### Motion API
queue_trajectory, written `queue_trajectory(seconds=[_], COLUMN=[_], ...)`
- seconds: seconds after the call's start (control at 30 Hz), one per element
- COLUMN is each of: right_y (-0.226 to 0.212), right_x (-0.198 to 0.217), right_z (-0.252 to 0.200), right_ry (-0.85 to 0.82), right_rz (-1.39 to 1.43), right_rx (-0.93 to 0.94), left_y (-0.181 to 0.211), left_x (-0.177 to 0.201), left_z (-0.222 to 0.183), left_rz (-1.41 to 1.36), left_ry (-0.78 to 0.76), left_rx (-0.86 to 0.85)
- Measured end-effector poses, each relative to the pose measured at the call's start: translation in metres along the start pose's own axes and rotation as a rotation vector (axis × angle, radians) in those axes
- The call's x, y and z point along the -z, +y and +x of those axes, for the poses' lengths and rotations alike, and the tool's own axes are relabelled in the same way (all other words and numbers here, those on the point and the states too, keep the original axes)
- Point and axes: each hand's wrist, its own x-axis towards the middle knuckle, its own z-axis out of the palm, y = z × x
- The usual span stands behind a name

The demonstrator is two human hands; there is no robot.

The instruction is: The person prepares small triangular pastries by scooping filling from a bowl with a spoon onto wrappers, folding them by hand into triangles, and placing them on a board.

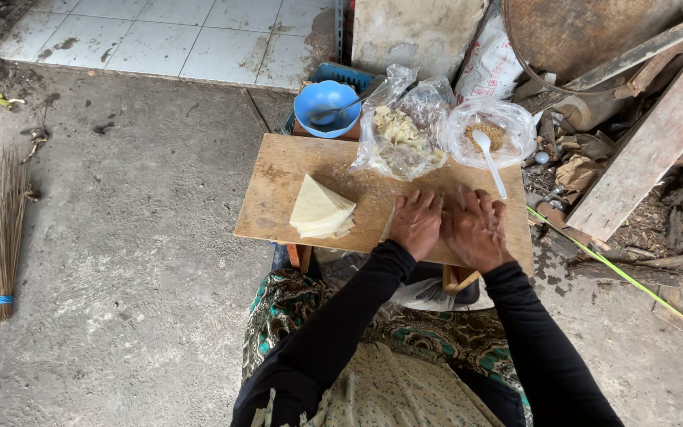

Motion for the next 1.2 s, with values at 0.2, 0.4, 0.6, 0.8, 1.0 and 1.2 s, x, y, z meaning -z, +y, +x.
queue_trajectory(seconds=[0.2,0.4,0.6,0.8,1.0,1.2], right_y=[0.001,0.008,0.030,0.058,0.023,-0.057], right_x=[-0.005,-0.026,-0.054,-0.063,-0.050,-0.027], right_z=[-0.006,0.005,0.019,-0.014,-0.035,-0.062], right_ry=[0.074,0.096,0.169,0.021,0.246,0.246], right_rz=[0.056,0.008,0.143,0.017,-0.301,-0.051], right_rx=[0.008,0.036,-0.048,-0.104,-0.023,-0.101], left_y=[-0.011,-0.016,-0.037,-0.053,-0.038,-0.020], left_x=[0.005,0.010,0.035,0.057,0.055,0.051], left_z=[0.022,0.006,-0.066,-0.129,-0.112,-0.104], left_rz=[-0.051,-0.088,-0.177,-0.110,-0.051,-0.122], left_ry=[-0.228,0.065,0.286,0.268,0.137,0.285], left_rx=[0.065,0.130,0.138,0.183,0.323,0.384])
